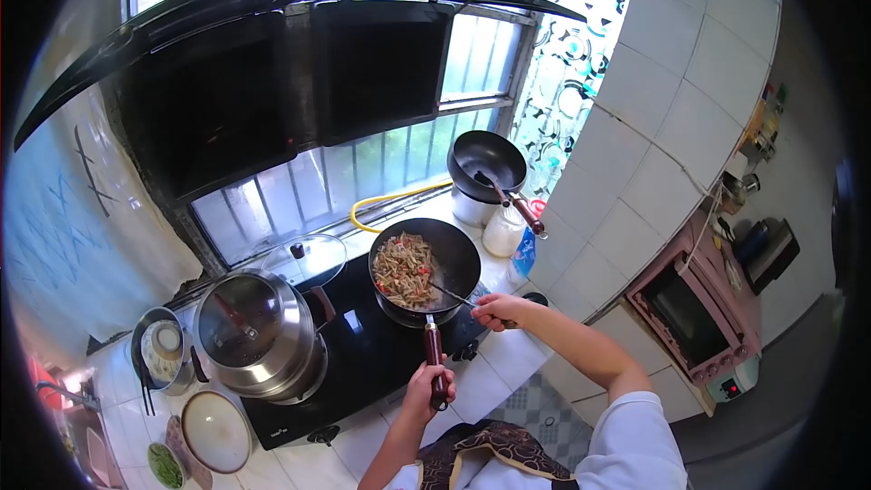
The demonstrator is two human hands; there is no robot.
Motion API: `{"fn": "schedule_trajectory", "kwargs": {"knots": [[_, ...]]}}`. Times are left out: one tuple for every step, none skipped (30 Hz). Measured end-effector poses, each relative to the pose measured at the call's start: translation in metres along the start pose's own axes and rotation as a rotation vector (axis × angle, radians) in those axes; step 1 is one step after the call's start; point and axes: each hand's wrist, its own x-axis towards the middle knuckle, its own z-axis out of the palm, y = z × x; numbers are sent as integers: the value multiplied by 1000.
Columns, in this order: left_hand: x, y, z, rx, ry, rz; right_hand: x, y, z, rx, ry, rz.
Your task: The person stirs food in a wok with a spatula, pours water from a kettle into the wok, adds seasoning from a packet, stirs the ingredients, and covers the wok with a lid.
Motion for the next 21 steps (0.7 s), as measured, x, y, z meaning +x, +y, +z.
{"fn": "schedule_trajectory", "kwargs": {"knots": [[0,0,0,7,2,-6,-7,2,3,9,0,-2],[1,-1,-2,9,2,-5,-11,4,5,-156,101,-69],[1,-1,-3,10,1,-2,-16,6,7,-324,203,-136],[1,0,-3,10,2,-2,-22,7,6,-419,245,-157],[1,0,-3,10,2,-3,-33,5,10,-419,245,-156],[0,0,-3,11,0,-6,-47,1,16,-457,303,-172],[1,0,-3,12,-2,-7,-60,-1,20,-496,363,-188],[1,0,-3,22,2,-6,-69,0,21,-544,426,-232],[2,0,-3,31,8,-5,-75,-1,20,-545,429,-231],[2,-1,-4,28,7,-7,-80,-2,18,-789,512,-318],[3,0,-4,35,6,-4,-84,-3,16,-1034,590,-405],[3,0,-4,42,7,-1,-80,0,9,-1185,668,-542],[3,1,-2,41,9,-2,-80,0,8,-1184,667,-540],[2,1,0,47,39,3,-81,-5,11,-1260,714,-524],[2,1,2,55,67,10,-82,-11,12,-1337,762,-511],[3,2,1,32,56,0,-79,-18,14,-1338,763,-511],[4,1,1,31,55,1,-74,-25,15,-1380,809,-456],[4,1,0,10,50,3,-71,-30,14,-1420,853,-399],[4,0,-1,-12,46,6,-69,-36,12,-1419,851,-401],[5,0,-2,-10,47,11,-67,-43,11,-1449,853,-385],[5,-1,-4,-28,38,5,-61,-48,8,-1480,852,-371]]}}
